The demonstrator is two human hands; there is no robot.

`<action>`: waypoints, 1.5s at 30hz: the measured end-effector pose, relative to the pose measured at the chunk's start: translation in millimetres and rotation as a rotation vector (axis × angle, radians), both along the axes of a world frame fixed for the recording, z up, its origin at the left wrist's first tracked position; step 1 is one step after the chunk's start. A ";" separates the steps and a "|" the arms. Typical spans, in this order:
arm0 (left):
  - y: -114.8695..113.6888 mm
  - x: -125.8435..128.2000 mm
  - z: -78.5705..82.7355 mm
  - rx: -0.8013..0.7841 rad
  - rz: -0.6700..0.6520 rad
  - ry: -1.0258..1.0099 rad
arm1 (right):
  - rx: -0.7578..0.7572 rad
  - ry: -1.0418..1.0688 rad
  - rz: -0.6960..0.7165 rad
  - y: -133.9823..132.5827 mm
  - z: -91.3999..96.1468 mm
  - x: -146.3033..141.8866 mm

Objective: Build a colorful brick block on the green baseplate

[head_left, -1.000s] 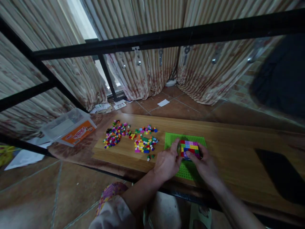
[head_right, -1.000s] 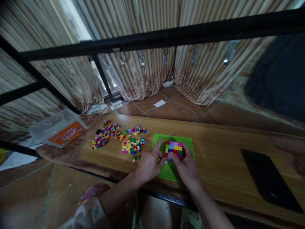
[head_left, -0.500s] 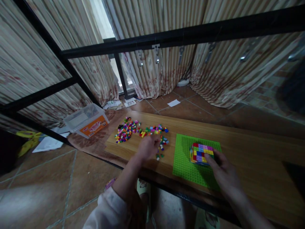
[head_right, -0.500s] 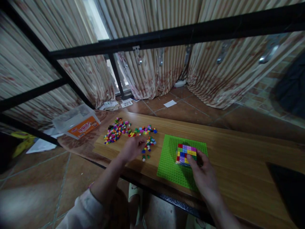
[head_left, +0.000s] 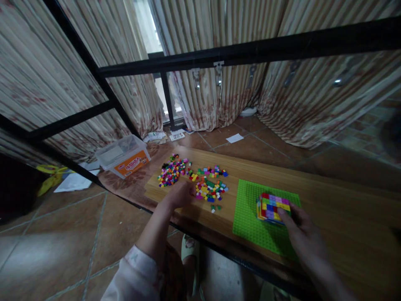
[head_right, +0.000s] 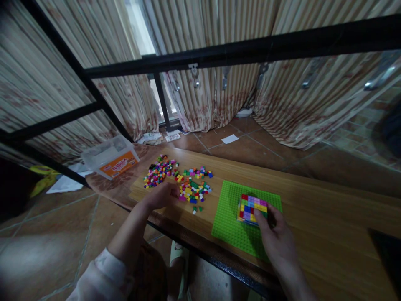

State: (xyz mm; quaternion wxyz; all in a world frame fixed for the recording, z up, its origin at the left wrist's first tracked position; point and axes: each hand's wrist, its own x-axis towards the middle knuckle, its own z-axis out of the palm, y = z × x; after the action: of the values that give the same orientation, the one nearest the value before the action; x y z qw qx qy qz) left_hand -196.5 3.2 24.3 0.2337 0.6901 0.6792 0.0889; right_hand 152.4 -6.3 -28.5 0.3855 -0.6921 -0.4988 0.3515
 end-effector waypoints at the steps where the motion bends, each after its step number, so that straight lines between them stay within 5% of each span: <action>1: 0.2 -0.6 -0.7 0.004 0.011 0.020 | -0.002 -0.008 0.005 0.0 -0.5 0.6; 9: 8.6 -8.9 -11.5 0.091 0.163 0.123 | -0.035 -0.122 0.008 0.8 -7.6 8.8; 25: 9.1 15.5 -19.6 0.106 0.161 0.071 | -0.046 -0.143 0.017 -1.0 1.6 4.0; 32: 12.0 13.1 -6.6 0.126 0.171 0.051 | -0.005 -0.068 0.027 0.3 -0.8 1.0; 38: 11.7 49.5 -3.5 0.196 0.064 -0.550 | 0.076 0.028 0.005 -1.1 1.2 -6.4; 45: -5.9 138.8 -16.9 -0.107 0.098 -1.121 | 0.134 0.064 0.004 0.2 0.2 -8.0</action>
State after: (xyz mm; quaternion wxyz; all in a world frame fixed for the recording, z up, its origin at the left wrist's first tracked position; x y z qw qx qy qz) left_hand -57.7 -2.8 7.4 0.5888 0.4921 0.4862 0.4181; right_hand 144.4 -6.1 -28.3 0.4459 -0.6522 -0.5101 0.3401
